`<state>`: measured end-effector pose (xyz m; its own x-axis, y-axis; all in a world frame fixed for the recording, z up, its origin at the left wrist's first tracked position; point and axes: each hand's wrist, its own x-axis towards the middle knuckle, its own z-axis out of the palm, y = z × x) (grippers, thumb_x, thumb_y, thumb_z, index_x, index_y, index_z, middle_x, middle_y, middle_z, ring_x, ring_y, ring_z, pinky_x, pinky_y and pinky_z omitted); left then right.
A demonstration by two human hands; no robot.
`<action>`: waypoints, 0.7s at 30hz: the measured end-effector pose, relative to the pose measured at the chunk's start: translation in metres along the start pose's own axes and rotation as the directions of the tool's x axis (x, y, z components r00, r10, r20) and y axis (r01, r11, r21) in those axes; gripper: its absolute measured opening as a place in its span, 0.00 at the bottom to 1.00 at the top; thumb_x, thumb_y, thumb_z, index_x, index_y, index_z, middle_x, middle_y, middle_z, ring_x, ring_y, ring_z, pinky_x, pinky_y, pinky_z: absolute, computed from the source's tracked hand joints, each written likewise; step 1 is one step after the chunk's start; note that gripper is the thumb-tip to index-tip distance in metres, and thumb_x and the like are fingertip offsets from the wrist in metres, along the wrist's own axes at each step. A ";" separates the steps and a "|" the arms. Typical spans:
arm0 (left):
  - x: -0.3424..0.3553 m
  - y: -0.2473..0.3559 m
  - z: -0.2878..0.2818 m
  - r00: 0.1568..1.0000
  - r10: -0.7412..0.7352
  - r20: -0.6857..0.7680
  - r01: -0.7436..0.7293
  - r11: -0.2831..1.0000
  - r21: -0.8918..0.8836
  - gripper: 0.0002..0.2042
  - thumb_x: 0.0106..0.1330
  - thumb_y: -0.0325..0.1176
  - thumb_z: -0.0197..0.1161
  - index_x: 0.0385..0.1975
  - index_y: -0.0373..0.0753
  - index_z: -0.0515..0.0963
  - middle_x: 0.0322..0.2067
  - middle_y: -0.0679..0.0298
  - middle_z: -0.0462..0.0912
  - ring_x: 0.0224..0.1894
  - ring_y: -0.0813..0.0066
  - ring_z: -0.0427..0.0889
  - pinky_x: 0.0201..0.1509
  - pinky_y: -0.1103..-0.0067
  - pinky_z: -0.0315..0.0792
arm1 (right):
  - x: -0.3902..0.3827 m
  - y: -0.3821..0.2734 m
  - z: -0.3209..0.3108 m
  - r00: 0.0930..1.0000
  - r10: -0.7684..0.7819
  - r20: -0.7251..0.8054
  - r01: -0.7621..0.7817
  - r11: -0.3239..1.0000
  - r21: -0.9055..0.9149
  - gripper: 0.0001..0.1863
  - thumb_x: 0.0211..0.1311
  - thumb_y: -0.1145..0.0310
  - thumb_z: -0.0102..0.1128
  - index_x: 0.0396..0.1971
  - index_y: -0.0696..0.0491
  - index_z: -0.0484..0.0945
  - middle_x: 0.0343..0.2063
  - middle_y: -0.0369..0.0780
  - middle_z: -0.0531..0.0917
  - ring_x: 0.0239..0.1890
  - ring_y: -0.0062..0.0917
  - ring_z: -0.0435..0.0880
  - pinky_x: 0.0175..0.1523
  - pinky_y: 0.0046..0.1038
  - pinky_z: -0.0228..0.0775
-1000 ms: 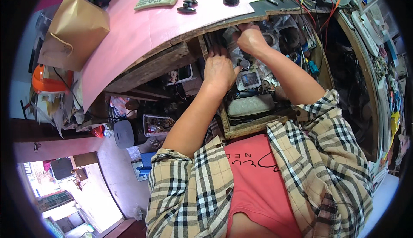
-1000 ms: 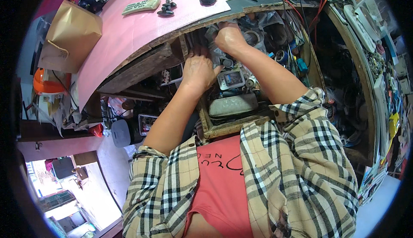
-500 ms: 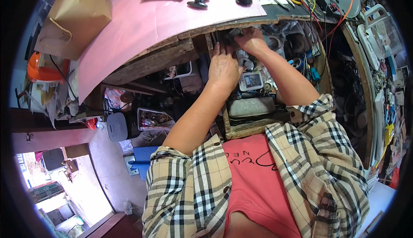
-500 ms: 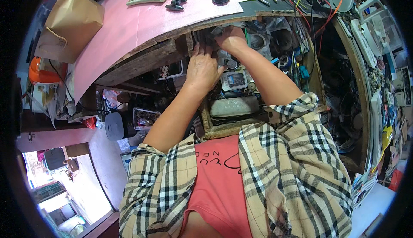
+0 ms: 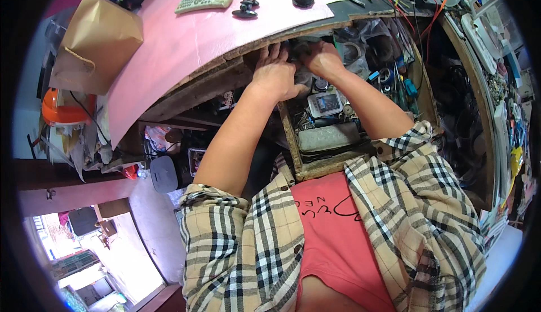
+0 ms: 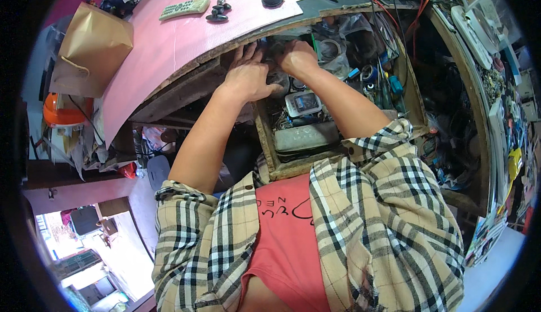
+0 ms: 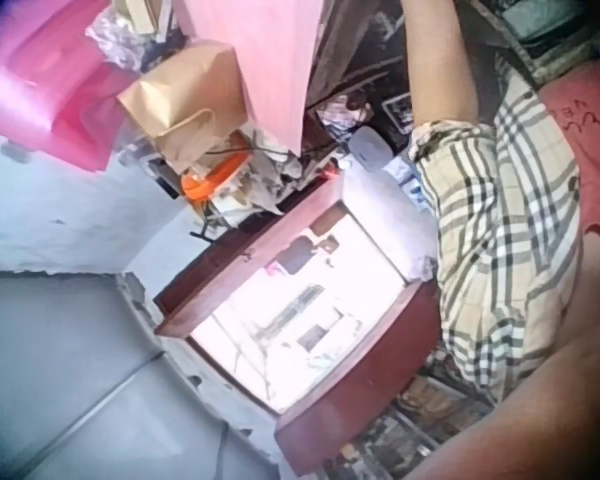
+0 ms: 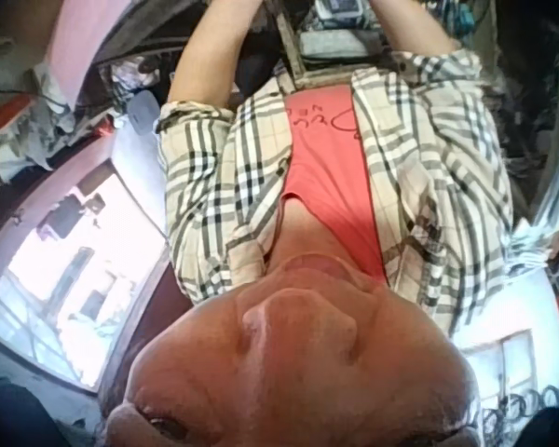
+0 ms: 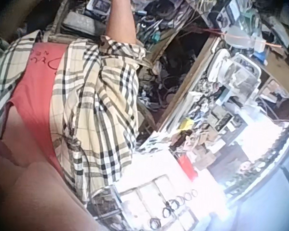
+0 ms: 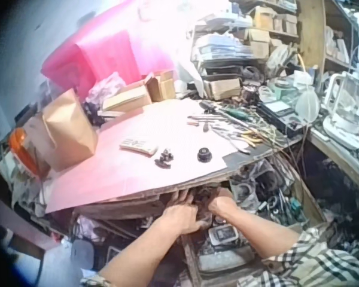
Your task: The person rummages through a cluttered drawer, retrieves a small black electronic component, and uses a screwdriver to manipulate it. They repeatedly pick up and set down the component while working on it with the tool.
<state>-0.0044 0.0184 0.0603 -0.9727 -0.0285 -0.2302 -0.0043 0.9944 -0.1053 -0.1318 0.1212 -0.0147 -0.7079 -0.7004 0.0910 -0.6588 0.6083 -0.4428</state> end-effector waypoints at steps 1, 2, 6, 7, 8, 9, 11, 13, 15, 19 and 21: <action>0.001 0.000 -0.001 1.000 0.000 0.027 0.000 1.000 0.004 0.36 0.57 0.62 0.58 0.57 0.39 0.74 0.66 0.47 0.60 0.72 0.52 0.49 0.75 0.58 0.32 | -0.001 0.000 0.000 1.000 -0.003 0.003 0.003 1.000 0.012 0.23 0.58 0.50 0.52 0.34 0.55 0.84 0.34 0.52 0.84 0.40 0.45 0.84 0.44 0.38 0.77; 0.002 0.001 -0.001 0.999 -0.005 0.047 0.003 1.000 0.029 0.36 0.57 0.62 0.57 0.59 0.40 0.72 0.66 0.46 0.59 0.72 0.51 0.49 0.75 0.58 0.32 | -0.002 0.000 -0.001 0.998 0.068 0.010 -0.068 0.998 0.006 0.22 0.58 0.51 0.52 0.35 0.55 0.84 0.35 0.51 0.84 0.40 0.44 0.84 0.44 0.38 0.77; 0.002 0.005 0.000 0.996 -0.012 0.087 0.006 0.998 0.069 0.40 0.57 0.63 0.56 0.65 0.41 0.64 0.67 0.45 0.56 0.72 0.48 0.48 0.75 0.58 0.30 | -0.009 -0.032 -0.036 0.983 0.176 0.057 -0.170 0.981 -0.095 0.18 0.60 0.56 0.52 0.36 0.52 0.85 0.37 0.47 0.85 0.42 0.39 0.85 0.44 0.35 0.78; 0.001 0.006 -0.001 0.996 -0.005 0.086 -0.001 0.998 0.071 0.41 0.57 0.63 0.56 0.66 0.41 0.62 0.67 0.45 0.55 0.72 0.47 0.48 0.75 0.58 0.29 | -0.008 -0.036 -0.039 0.984 0.166 0.069 -0.155 0.979 -0.135 0.17 0.60 0.57 0.52 0.36 0.51 0.85 0.37 0.46 0.85 0.42 0.38 0.85 0.44 0.35 0.78; 0.001 0.005 0.006 1.000 0.001 -0.003 -0.001 0.997 0.076 0.41 0.57 0.63 0.56 0.66 0.41 0.62 0.68 0.45 0.54 0.72 0.47 0.47 0.75 0.58 0.28 | -0.006 -0.039 -0.039 0.984 0.156 0.084 -0.141 0.977 -0.161 0.16 0.60 0.58 0.52 0.37 0.51 0.85 0.39 0.46 0.85 0.43 0.37 0.85 0.45 0.34 0.78; 0.000 0.005 0.013 0.996 0.009 -0.091 -0.001 0.997 0.080 0.42 0.57 0.63 0.56 0.67 0.40 0.61 0.68 0.46 0.54 0.72 0.48 0.47 0.75 0.58 0.28 | -0.002 -0.042 -0.040 0.984 0.149 0.099 -0.128 0.974 -0.188 0.16 0.60 0.58 0.53 0.38 0.50 0.85 0.40 0.46 0.85 0.44 0.36 0.85 0.45 0.33 0.78; 0.001 0.003 0.021 0.987 0.004 -0.160 0.011 0.996 0.092 0.43 0.57 0.63 0.56 0.67 0.40 0.60 0.69 0.46 0.52 0.72 0.48 0.46 0.75 0.58 0.27 | 0.008 -0.048 -0.036 0.983 0.156 0.092 -0.133 0.966 -0.223 0.16 0.60 0.59 0.53 0.40 0.50 0.84 0.43 0.45 0.84 0.45 0.35 0.84 0.46 0.32 0.78; 0.001 0.008 0.014 0.992 -0.018 -0.121 0.031 0.994 0.103 0.44 0.56 0.63 0.57 0.67 0.39 0.59 0.69 0.47 0.51 0.73 0.49 0.44 0.75 0.58 0.27 | 0.017 -0.053 -0.026 0.981 0.188 0.047 -0.171 0.955 -0.242 0.16 0.60 0.60 0.53 0.43 0.50 0.83 0.45 0.44 0.83 0.47 0.35 0.84 0.47 0.31 0.78; 0.001 0.013 0.000 0.999 -0.036 0.003 0.036 0.995 0.091 0.44 0.56 0.63 0.57 0.67 0.38 0.59 0.70 0.48 0.51 0.73 0.50 0.44 0.75 0.58 0.27 | 0.022 -0.052 -0.026 0.970 0.225 0.093 -0.202 0.956 -0.211 0.17 0.61 0.61 0.53 0.45 0.50 0.82 0.47 0.44 0.83 0.48 0.35 0.83 0.48 0.32 0.77; -0.001 0.013 0.013 0.994 -0.035 -0.103 0.042 0.997 0.068 0.44 0.54 0.62 0.59 0.67 0.38 0.60 0.68 0.48 0.55 0.73 0.51 0.45 0.75 0.57 0.28 | 0.011 -0.042 -0.023 0.996 0.071 0.048 -0.063 0.986 -0.155 0.20 0.61 0.58 0.48 0.44 0.56 0.79 0.38 0.52 0.83 0.40 0.45 0.84 0.43 0.40 0.78; -0.004 0.014 0.023 0.978 -0.040 -0.206 0.056 0.996 0.070 0.42 0.54 0.61 0.60 0.65 0.39 0.63 0.68 0.49 0.57 0.72 0.52 0.47 0.74 0.56 0.29 | 0.001 -0.039 -0.022 0.999 -0.003 -0.037 -0.004 0.982 -0.189 0.20 0.61 0.58 0.47 0.43 0.57 0.78 0.34 0.51 0.84 0.35 0.45 0.84 0.40 0.41 0.78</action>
<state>0.0045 0.0300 0.0377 -0.9987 -0.0467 -0.0214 -0.0420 0.9817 -0.1855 -0.1127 0.1054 0.0225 -0.7148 -0.6880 0.1253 -0.6922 0.6706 -0.2666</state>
